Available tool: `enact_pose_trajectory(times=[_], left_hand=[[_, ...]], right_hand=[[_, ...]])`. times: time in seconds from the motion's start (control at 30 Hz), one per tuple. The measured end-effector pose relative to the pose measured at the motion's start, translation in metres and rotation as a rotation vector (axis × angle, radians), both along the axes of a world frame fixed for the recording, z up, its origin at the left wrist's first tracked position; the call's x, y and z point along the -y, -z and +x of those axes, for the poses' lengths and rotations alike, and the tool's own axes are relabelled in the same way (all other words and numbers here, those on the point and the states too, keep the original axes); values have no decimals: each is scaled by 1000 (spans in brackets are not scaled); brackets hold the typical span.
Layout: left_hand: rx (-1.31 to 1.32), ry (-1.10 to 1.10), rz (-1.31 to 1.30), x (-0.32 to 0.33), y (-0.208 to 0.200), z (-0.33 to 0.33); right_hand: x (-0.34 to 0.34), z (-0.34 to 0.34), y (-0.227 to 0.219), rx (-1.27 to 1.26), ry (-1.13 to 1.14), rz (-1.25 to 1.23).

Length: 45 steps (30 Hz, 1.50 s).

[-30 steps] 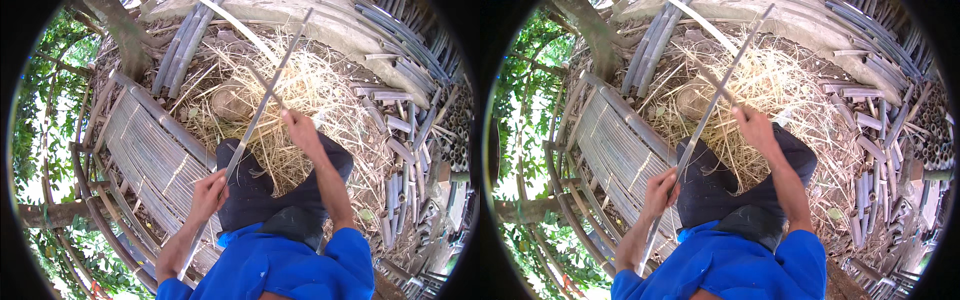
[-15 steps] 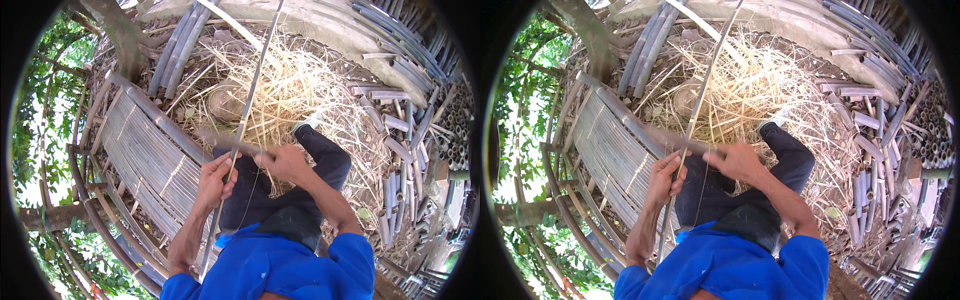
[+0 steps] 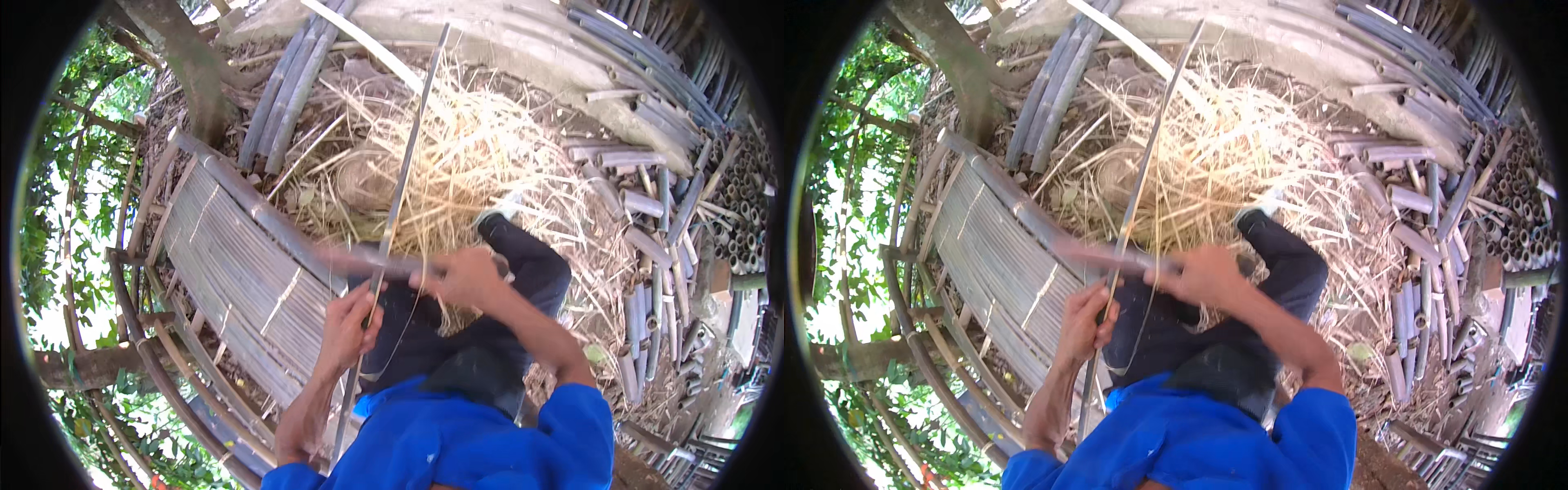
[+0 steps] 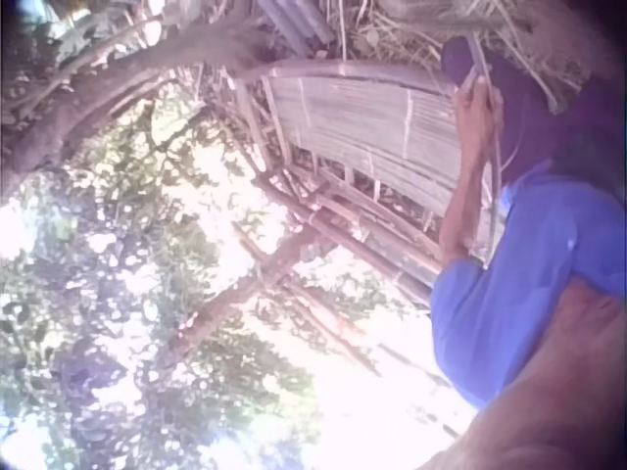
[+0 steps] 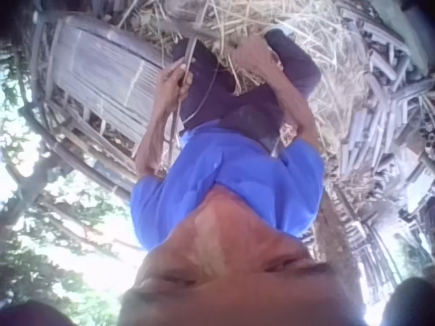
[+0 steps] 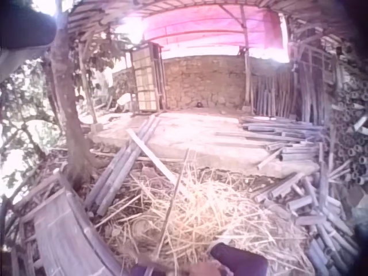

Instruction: The person uses a blade to shave thin strips from a length of bamboo, moving the tool repeatedly along the surface while holding the piece by hand.

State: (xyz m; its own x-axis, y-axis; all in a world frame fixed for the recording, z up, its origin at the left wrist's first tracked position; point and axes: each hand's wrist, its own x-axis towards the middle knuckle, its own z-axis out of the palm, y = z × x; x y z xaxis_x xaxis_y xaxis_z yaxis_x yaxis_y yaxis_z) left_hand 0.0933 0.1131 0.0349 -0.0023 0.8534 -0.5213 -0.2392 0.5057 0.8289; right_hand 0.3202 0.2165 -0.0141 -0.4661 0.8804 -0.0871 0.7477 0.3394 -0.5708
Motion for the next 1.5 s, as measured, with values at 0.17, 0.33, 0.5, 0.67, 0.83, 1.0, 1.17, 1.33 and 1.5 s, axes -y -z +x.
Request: enact_pose_trajectory(times=[0.17,0.33,0.5,0.67,0.83,1.0,1.17,1.33,1.5], left_hand=[[-44,60,-45,26,10,-3],[-220,89,-32,52,9,-17],[-427,96,19,90,-2,-23],[-456,103,-16,155,-2,-32],[-250,119,-250,155,-26,-44],[-205,166,-31,85,3,-26],[-158,147,-1,22,3,-1],[-130,117,19,11,8,0],[-63,60,0,24,7,-10]], right_hand=[[-61,24,14,40,316,-62],[-18,8,8,107,-35,17],[-75,32,8,59,253,-171],[-170,108,33,139,568,-97],[-169,144,28,28,688,-28],[-72,38,27,-68,404,-67],[16,-10,19,-89,18,154],[10,-13,6,-136,-70,228],[27,-23,11,-47,-135,192]])
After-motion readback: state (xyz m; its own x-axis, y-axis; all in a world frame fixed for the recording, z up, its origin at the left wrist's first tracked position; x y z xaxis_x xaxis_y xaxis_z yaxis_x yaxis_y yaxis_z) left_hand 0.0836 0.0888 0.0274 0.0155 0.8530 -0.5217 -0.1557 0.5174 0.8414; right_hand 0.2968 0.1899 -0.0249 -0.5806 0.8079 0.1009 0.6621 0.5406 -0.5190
